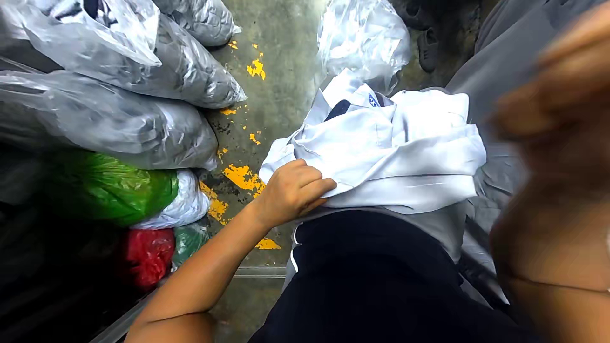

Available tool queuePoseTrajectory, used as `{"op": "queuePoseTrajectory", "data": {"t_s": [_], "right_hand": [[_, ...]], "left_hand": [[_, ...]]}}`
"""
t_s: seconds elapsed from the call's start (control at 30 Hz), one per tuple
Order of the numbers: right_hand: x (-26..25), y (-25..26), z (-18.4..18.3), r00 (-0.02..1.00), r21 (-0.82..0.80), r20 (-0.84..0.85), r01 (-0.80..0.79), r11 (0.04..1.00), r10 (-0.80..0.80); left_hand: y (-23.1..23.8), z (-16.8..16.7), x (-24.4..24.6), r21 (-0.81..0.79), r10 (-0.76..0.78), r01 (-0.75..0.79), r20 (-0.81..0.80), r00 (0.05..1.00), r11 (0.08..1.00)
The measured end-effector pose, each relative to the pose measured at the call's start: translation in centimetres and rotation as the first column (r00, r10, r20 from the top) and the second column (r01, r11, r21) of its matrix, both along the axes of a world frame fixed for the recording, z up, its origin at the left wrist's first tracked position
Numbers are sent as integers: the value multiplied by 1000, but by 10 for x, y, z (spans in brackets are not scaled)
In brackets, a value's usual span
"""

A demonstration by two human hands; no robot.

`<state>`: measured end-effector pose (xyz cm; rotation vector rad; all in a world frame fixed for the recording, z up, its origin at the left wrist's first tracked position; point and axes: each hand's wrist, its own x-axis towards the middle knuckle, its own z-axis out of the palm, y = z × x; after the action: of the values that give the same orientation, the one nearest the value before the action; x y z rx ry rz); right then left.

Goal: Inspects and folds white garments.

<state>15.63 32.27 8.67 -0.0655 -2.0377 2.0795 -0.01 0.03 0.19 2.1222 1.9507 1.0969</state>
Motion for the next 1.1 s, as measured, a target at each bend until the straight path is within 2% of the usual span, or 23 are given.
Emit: {"op": "queuePoseTrajectory", "data": {"t_s": [0.03, 0.07, 0.17, 0.3, 0.43, 0.5, 0.53, 0.57, 0.63, 0.67, 0.7, 0.73, 0.8, 0.83, 0.9, 0.97, 1.03, 1.1], "right_hand": [[-10, -35, -10, 995, 102, 98, -23, 994, 13], [-17, -58, -19, 976, 196, 200, -122, 973, 82], [-32, -90, -37, 880, 285, 406, -377, 881, 245], [-37, -103, -39, 803, 271, 507, -495, 826, 315], [-37, -108, -50, 841, 295, 447, -460, 837, 305], [-40, -98, -60, 889, 396, 405, -379, 837, 211], [-45, -84, -65, 906, 488, 410, -317, 813, 108], [-52, -63, -68, 880, 573, 473, -276, 771, -37], [-68, -22, -74, 706, 706, 601, -248, 664, -375], [-72, -13, -73, 632, 728, 625, -260, 634, -459], [-71, -14, -67, 626, 732, 626, -266, 627, -466], [-65, -24, -60, 690, 714, 610, -263, 649, -391], [-51, -51, -50, 873, 640, 481, -286, 713, -82], [-47, -64, -48, 916, 588, 389, -328, 739, 97], [-45, -79, -51, 907, 499, 257, -421, 758, 334], [-41, -83, -51, 918, 459, 189, -397, 795, 349], [-34, -82, -44, 952, 426, 141, -307, 851, 273], [-23, -84, -37, 970, 370, 136, -239, 898, 202]], "left_hand": [[0, 2, 0, 9, -9, 9, -15, 1000, 1000], [0, 4, 0, 17, -16, 17, -32, 999, 1000], [-1, 11, 0, 25, -25, 27, -79, 997, 999], [-1, 13, 2, 24, -26, 29, -116, 993, 999], [1, 10, 3, 6, -41, 42, -110, 993, 999], [1, 11, 3, -3, -46, 46, -90, 995, 999], [1, 12, 3, -10, -43, 43, -75, 996, 999], [0, 13, 3, -19, -36, 35, -53, 998, 999], [-2, 12, 3, -38, 7, -7, -1, 1000, 999], [-2, 11, 2, -42, 28, -27, 20, 999, 999], [-2, 10, 1, -43, 39, -37, 31, 999, 998], [-3, 9, 1, -44, 40, -38, 38, 998, 998], [-1, 8, 2, -45, 24, -23, 26, 999, 999], [0, 8, 2, -41, 13, -13, 6, 1000, 999], [2, 10, 1, -25, -2, 1, -31, 1000, 1000], [0, 11, 2, -25, 31, -30, 10, 999, 999], [0, 15, 5, -105, 187, -167, 219, 958, 980], [3, 23, 7, -291, 390, -278, 476, 788, 915]]}}
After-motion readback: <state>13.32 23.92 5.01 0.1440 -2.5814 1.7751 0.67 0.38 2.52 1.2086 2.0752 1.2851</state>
